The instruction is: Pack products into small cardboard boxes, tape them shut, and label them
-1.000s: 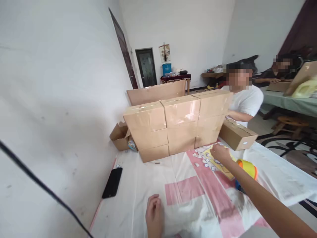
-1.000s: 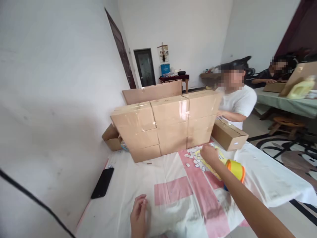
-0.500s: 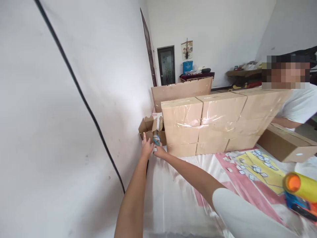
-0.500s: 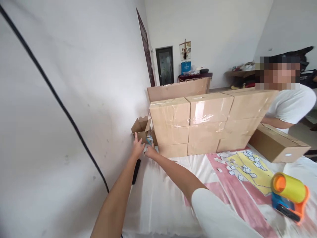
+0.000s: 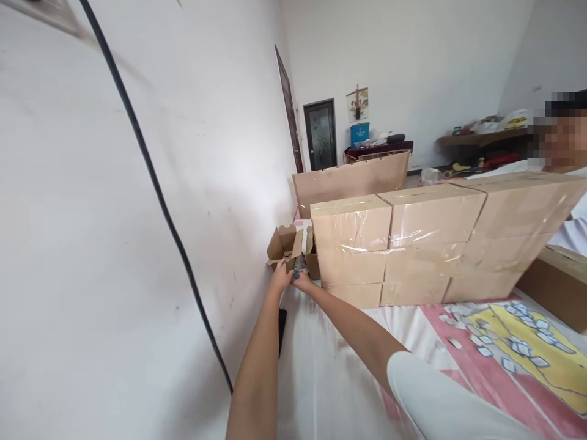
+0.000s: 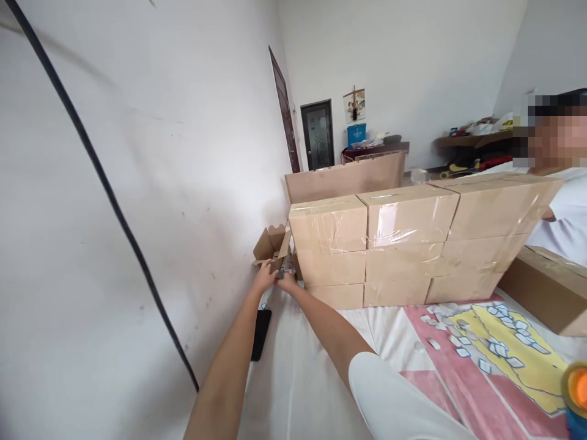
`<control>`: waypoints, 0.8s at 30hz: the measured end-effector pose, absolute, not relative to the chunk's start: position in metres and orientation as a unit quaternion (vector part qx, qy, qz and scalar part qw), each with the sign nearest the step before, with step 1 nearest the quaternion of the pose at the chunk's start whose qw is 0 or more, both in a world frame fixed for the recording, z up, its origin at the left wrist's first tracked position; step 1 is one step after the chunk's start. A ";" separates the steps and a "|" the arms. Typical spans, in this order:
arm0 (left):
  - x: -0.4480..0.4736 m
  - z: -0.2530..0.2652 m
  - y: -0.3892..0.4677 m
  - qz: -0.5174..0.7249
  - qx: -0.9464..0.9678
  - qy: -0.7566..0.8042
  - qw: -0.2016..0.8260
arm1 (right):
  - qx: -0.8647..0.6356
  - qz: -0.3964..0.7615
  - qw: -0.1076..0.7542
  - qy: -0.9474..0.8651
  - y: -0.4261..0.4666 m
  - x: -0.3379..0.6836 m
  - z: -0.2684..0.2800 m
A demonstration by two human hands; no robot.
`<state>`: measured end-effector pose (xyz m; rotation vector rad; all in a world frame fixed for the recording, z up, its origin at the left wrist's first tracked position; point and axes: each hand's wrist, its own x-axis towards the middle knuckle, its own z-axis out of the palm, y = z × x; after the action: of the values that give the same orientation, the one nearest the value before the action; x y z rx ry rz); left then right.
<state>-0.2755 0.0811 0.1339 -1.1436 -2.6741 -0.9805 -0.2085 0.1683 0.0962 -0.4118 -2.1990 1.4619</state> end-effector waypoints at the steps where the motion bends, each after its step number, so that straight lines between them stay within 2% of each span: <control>1: -0.265 0.141 0.074 -0.335 -0.369 -0.865 0.059 | -0.140 0.542 0.243 -0.793 0.166 -0.203 0.101; 6: -0.159 0.164 0.012 -0.408 -0.321 -0.832 0.197 | -0.082 0.581 0.301 -0.751 0.151 -0.102 0.101; 9: -0.071 0.148 -0.030 -0.425 -0.290 -0.795 0.322 | -0.081 0.606 0.404 -0.680 0.159 0.003 0.086; 11: -0.021 0.127 -0.053 -0.411 -0.329 -0.762 0.377 | -0.093 0.639 0.425 -0.635 0.180 0.073 0.081; 14: 0.031 0.095 -0.080 -0.427 -0.328 -0.766 0.353 | -0.109 0.643 0.437 -0.619 0.229 0.159 0.097; 19: 0.069 0.067 -0.096 -0.587 -0.224 -0.734 0.257 | -0.092 0.563 0.567 -0.594 0.287 0.232 0.172; 22: 0.074 0.058 -0.076 -0.748 -0.181 -0.602 0.214 | -0.043 0.522 0.565 -0.637 0.290 0.242 0.213; 24: 0.074 0.051 -0.055 -0.811 -0.167 -0.539 0.156 | 0.000 0.486 0.516 -0.705 0.287 0.242 0.227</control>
<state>0.0744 -0.0547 0.0512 -0.4767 -1.5439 -2.3206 0.2421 0.2867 0.2273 0.0007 -1.6929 1.1671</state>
